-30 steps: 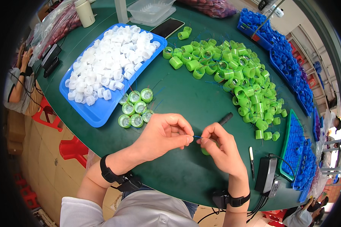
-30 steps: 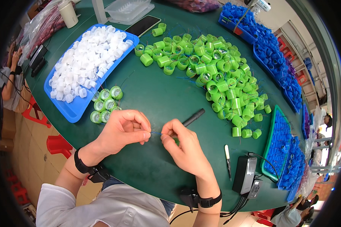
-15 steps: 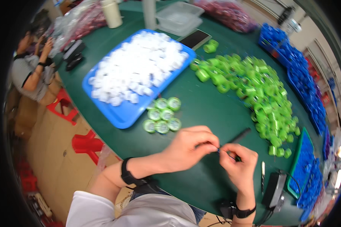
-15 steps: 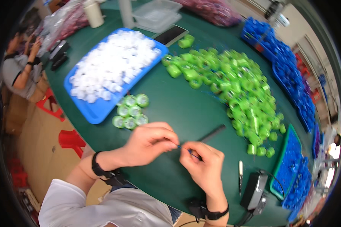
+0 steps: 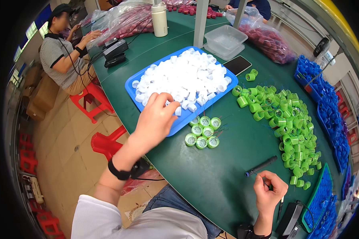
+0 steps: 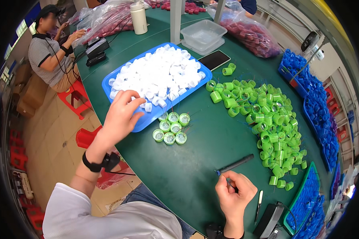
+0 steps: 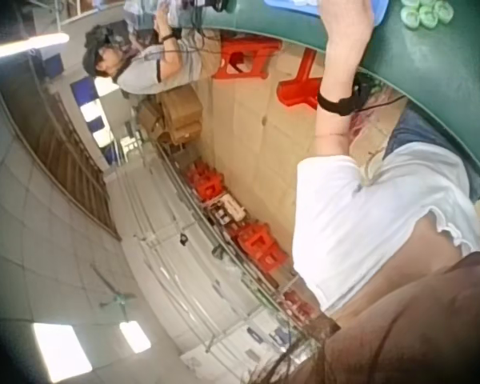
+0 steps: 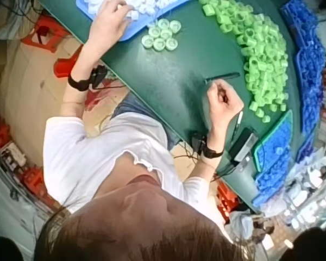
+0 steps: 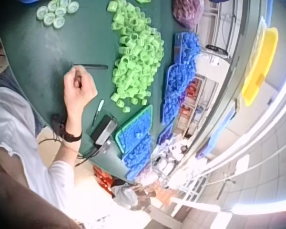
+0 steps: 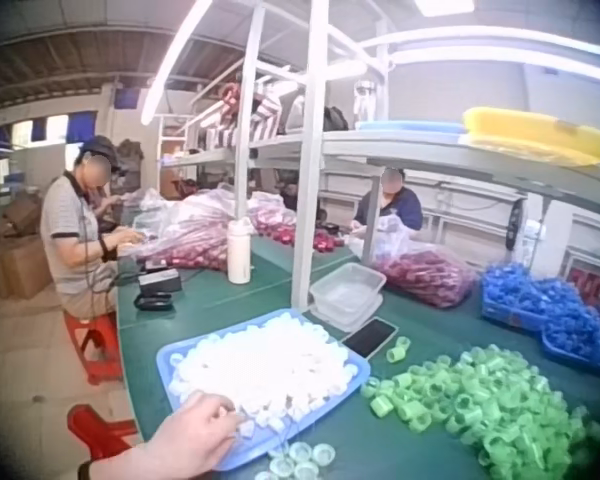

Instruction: Manually assembling small plastic components and wires.

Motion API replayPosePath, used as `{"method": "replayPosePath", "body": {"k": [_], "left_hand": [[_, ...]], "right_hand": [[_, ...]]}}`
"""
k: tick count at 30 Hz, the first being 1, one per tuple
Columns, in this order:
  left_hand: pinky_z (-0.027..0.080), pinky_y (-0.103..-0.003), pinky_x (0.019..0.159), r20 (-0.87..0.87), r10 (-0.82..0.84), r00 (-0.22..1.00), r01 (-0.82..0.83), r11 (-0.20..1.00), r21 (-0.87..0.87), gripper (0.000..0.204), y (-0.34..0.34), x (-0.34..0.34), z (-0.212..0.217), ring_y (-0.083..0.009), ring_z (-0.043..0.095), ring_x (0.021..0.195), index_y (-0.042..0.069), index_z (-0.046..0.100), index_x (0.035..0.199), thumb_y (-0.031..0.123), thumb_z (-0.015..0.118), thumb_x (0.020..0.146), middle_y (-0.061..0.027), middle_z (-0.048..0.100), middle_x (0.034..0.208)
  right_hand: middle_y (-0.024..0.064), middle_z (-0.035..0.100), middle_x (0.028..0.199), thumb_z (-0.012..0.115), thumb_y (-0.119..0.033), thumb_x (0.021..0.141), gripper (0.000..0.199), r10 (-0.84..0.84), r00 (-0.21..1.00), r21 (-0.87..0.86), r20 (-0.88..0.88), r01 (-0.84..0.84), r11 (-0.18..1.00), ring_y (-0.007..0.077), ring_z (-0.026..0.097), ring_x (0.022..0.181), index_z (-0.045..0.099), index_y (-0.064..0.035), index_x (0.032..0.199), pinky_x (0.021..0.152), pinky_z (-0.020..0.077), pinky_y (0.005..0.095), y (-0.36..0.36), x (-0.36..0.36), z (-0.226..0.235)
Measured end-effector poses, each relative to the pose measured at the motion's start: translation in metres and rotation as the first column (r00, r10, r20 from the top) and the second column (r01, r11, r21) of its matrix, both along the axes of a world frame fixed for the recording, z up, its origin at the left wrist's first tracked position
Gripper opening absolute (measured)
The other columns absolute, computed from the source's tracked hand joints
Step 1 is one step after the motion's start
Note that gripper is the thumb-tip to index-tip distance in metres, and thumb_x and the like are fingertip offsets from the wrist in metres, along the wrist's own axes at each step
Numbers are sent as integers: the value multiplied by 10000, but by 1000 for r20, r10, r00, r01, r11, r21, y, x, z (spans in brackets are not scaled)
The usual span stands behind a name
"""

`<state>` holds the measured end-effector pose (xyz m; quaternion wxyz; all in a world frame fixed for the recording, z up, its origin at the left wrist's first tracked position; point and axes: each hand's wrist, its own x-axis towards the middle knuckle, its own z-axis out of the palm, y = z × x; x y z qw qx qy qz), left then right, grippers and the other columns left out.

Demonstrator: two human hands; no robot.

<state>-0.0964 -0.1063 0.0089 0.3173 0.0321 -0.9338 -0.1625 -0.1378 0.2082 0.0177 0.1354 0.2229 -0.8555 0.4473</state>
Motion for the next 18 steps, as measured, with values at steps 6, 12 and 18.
{"method": "replayPosePath", "body": {"k": [6,12,18], "left_hand": [[446,-352,794,265,-61,962,125,965,-232,361,-32,-21,-37,-283,504,878,28,613,957,2,727,615,-92,554,894],[466,-321,782,-113,-237,965,247,965,85,359,-3,-6,-7,-261,561,901,0,602,981,-61,691,638,-111,567,933],[474,-324,820,-387,-589,710,412,-98,906,325,83,16,24,-200,571,897,-48,554,1167,27,572,851,-111,545,1034]], "right_hand": [[2,346,449,664,4,633,70,26,1000,-7,13,-26,1000,102,329,407,624,-30,680,428,242,254,-7,11,7],[2,340,444,664,7,625,79,15,999,-7,-50,-15,1000,107,329,391,630,-39,680,413,240,252,0,16,10],[-14,338,452,653,57,555,185,149,934,40,-326,-144,989,126,336,373,628,-49,705,380,259,261,0,25,33]]}}
